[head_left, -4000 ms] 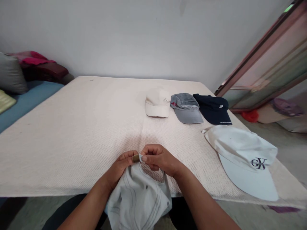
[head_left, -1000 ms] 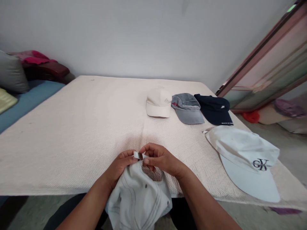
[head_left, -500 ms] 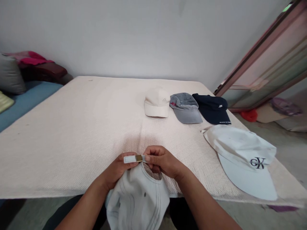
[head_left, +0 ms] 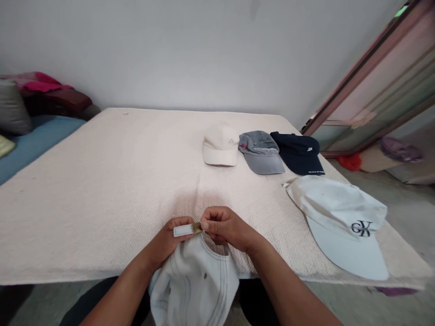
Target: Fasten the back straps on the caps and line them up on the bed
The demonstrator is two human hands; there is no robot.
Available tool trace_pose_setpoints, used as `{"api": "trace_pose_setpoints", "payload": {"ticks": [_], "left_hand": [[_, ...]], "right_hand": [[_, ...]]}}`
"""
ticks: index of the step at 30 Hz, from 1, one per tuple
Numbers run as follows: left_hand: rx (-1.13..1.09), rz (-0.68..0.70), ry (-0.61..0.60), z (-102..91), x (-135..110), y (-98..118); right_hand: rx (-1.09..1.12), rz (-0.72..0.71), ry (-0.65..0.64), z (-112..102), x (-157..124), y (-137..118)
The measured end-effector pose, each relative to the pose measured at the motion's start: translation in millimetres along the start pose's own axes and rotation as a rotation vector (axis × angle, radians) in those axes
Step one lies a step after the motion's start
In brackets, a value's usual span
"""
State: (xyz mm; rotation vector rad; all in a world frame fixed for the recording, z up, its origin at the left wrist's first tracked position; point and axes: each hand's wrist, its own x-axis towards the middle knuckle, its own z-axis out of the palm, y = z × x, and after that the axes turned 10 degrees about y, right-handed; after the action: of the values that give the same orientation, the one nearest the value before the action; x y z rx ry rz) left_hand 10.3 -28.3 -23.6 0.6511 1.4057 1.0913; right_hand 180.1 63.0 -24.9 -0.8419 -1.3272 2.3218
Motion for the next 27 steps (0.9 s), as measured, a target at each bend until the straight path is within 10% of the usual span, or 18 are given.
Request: {"api": "trace_pose_setpoints", "payload": {"ticks": [20, 27], "left_hand": [[-0.093, -0.14, -0.092, 11.7, -3, 0], [-0.392, -0.152, 0.047, 24.3, 2, 4]], "right_hand": [[-0.265, -0.015, 0.037, -6, -1, -2], [-0.084, -0.062, 0.113, -13, -12, -7]]}}
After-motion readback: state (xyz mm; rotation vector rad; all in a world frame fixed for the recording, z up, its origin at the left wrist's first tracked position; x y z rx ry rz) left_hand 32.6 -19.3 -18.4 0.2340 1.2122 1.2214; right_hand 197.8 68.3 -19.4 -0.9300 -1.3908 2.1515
